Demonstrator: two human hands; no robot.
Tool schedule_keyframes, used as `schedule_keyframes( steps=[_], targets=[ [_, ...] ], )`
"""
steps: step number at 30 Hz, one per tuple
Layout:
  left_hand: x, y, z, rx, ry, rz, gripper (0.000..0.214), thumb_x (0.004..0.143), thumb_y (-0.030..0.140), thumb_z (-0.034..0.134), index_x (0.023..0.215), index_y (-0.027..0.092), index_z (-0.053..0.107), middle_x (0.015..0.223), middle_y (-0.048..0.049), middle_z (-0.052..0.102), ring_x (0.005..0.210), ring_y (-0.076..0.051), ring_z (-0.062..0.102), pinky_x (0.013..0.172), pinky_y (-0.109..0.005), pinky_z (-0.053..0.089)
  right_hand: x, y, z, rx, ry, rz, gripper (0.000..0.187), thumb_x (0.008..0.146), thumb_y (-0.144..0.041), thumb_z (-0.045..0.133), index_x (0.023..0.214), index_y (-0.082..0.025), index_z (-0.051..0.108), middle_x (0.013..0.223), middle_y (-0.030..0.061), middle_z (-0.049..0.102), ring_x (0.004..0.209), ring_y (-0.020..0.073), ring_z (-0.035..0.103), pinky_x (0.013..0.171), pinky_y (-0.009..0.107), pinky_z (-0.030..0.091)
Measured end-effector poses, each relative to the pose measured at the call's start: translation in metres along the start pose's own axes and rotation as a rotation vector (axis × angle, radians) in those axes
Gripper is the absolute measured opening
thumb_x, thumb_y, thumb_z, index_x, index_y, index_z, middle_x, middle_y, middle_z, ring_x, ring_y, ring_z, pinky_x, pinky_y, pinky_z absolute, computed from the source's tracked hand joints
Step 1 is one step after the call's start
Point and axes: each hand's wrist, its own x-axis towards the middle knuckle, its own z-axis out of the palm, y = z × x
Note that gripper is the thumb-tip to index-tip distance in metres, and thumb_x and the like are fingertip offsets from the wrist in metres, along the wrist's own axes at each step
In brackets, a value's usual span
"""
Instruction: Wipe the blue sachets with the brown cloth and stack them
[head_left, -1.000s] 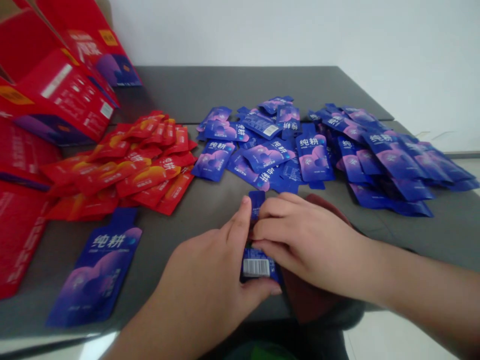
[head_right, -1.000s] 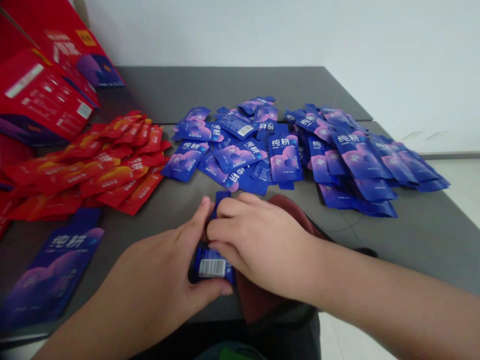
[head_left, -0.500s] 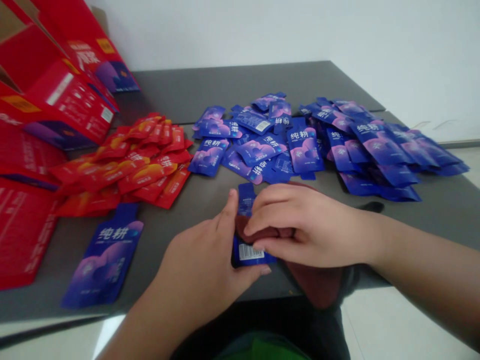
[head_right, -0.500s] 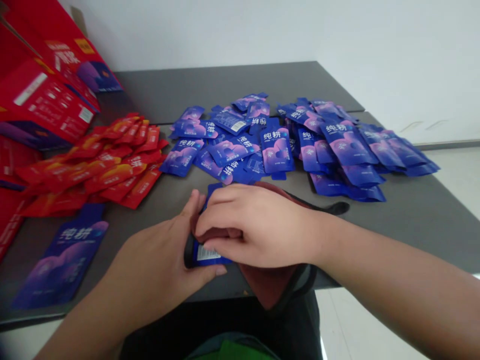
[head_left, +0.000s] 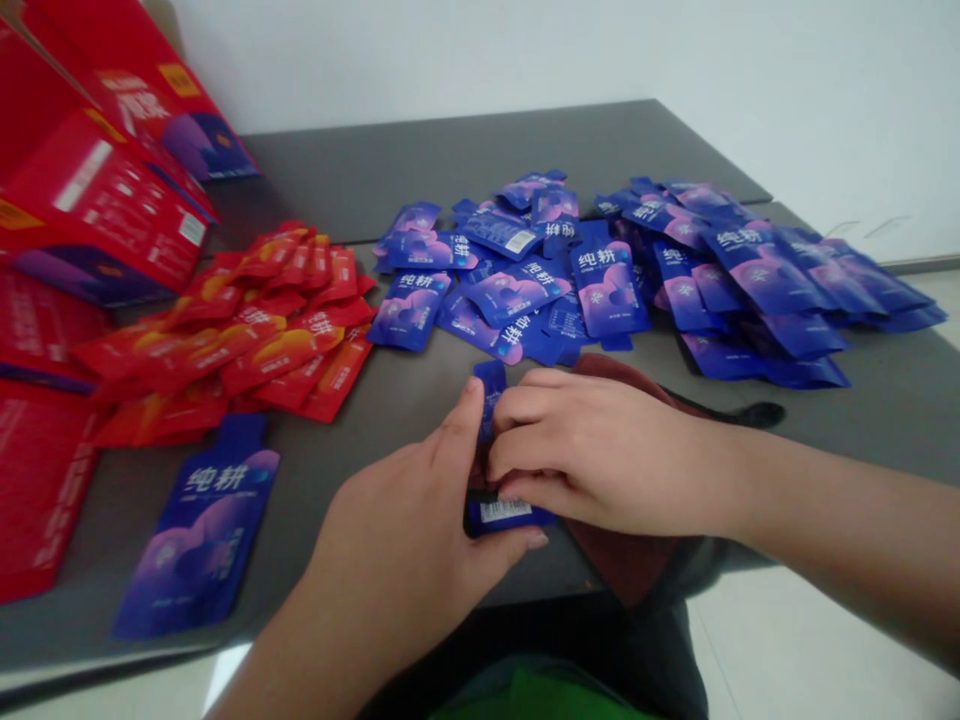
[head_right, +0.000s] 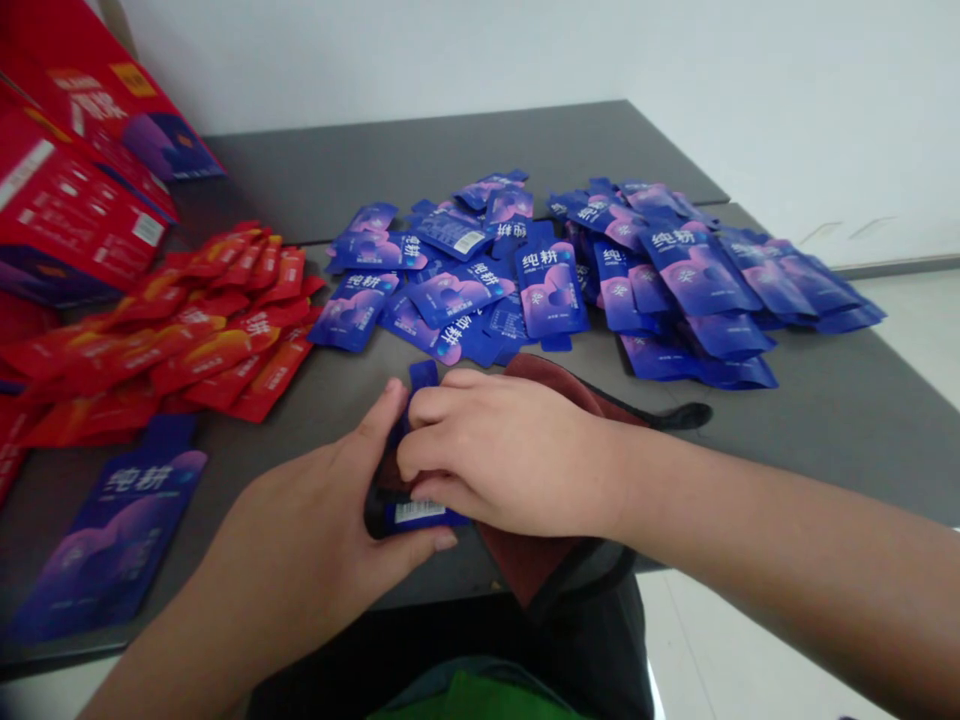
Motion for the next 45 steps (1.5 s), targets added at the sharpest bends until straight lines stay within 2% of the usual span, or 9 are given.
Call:
schedule_keyframes(
  steps=[6, 11, 15, 21, 25, 32, 38, 41, 45],
  targets=[
    [0.002, 0.003, -0.002, 0.001, 0.010, -0.008, 0.110, 0.090, 0.060, 0.080, 0.171, 0.012, 0.022, 0.141, -0.0229, 0.073, 0.114, -0.041, 0.079, 0.085, -0.048, 0.064, 0.006, 0.013, 0.002, -0.069, 0.061, 0.123, 0.013, 0.105, -0.022, 0.066, 0.105, -0.020, 0.079, 0.108, 0.0078, 0.072, 0.104, 0.0256, 0.067, 0.100, 0.043, 0.049],
    [0.001, 0.003, -0.003, -0.020, 0.018, -0.013, 0.115, 0.088, 0.059, 0.082, 0.172, 0.013, 0.019, 0.141, -0.0223, 0.073, 0.115, -0.041, 0.079, 0.088, -0.047, 0.063, 0.004, 0.019, 0.004, -0.102, 0.222, 0.227, 0.014, 0.105, -0.023, 0.064, 0.105, -0.019, 0.078, 0.104, 0.0087, 0.074, 0.101, 0.0259, 0.069, 0.095, 0.043, 0.053],
    [-0.001, 0.003, -0.002, -0.040, 0.029, -0.021, 0.118, 0.087, 0.060, 0.083, 0.172, 0.013, 0.016, 0.143, -0.0224, 0.072, 0.117, -0.041, 0.078, 0.089, -0.046, 0.063, -0.004, 0.022, -0.005, 0.068, 0.353, 0.128, 0.013, 0.102, -0.024, 0.072, 0.113, -0.022, 0.076, 0.110, 0.0073, 0.076, 0.106, 0.0242, 0.071, 0.096, 0.039, 0.056],
    [-0.001, 0.000, -0.002, -0.067, 0.012, 0.004, 0.119, 0.089, 0.059, 0.081, 0.173, 0.013, 0.010, 0.132, -0.0207, 0.078, 0.109, -0.040, 0.080, 0.084, -0.046, 0.063, -0.004, 0.003, -0.016, 0.345, -0.025, -0.043, 0.014, 0.098, -0.018, 0.079, 0.111, -0.022, 0.079, 0.106, 0.0024, 0.078, 0.105, 0.0168, 0.072, 0.096, 0.030, 0.054],
    [-0.001, 0.000, 0.001, -0.061, 0.025, 0.017, 0.119, 0.087, 0.054, 0.084, 0.172, 0.014, 0.011, 0.124, -0.0182, 0.080, 0.105, -0.038, 0.081, 0.084, -0.043, 0.063, 0.000, -0.004, -0.012, 0.253, -0.087, -0.025, 0.008, 0.101, -0.018, 0.075, 0.106, -0.023, 0.079, 0.102, 0.0016, 0.077, 0.106, 0.0193, 0.069, 0.100, 0.035, 0.050],
    [0.001, 0.001, 0.001, -0.050, 0.045, 0.017, 0.119, 0.083, 0.059, 0.087, 0.170, 0.015, 0.018, 0.124, -0.0198, 0.080, 0.101, -0.038, 0.083, 0.083, -0.043, 0.065, 0.005, 0.007, -0.002, 0.073, 0.037, 0.118, 0.011, 0.104, -0.021, 0.069, 0.101, -0.023, 0.079, 0.104, 0.0046, 0.074, 0.104, 0.0227, 0.068, 0.100, 0.041, 0.048],
    [0.003, 0.001, -0.002, -0.063, 0.055, 0.008, 0.118, 0.081, 0.059, 0.089, 0.169, 0.012, 0.026, 0.137, -0.0244, 0.075, 0.110, -0.041, 0.081, 0.088, -0.047, 0.066, 0.012, 0.018, 0.002, -0.079, 0.138, 0.259, 0.015, 0.105, -0.021, 0.064, 0.106, -0.020, 0.079, 0.105, 0.0070, 0.074, 0.103, 0.0246, 0.069, 0.096, 0.041, 0.053],
    [0.002, 0.000, -0.001, -0.079, 0.081, 0.026, 0.117, 0.080, 0.058, 0.091, 0.168, 0.009, 0.030, 0.149, -0.0270, 0.068, 0.123, -0.042, 0.076, 0.096, -0.048, 0.065, 0.009, 0.022, 0.001, -0.017, 0.245, 0.330, 0.013, 0.103, -0.024, 0.067, 0.108, -0.021, 0.079, 0.106, 0.0060, 0.076, 0.099, 0.0237, 0.071, 0.092, 0.039, 0.055],
    [0.001, -0.001, 0.001, -0.101, 0.071, -0.010, 0.120, 0.081, 0.057, 0.089, 0.169, 0.007, 0.026, 0.146, -0.0272, 0.069, 0.121, -0.042, 0.077, 0.093, -0.047, 0.065, -0.001, 0.022, -0.006, 0.230, 0.343, 0.351, 0.016, 0.098, -0.029, 0.075, 0.113, -0.023, 0.077, 0.106, 0.0027, 0.077, 0.090, 0.0194, 0.072, 0.080, 0.033, 0.057]
  ],
)
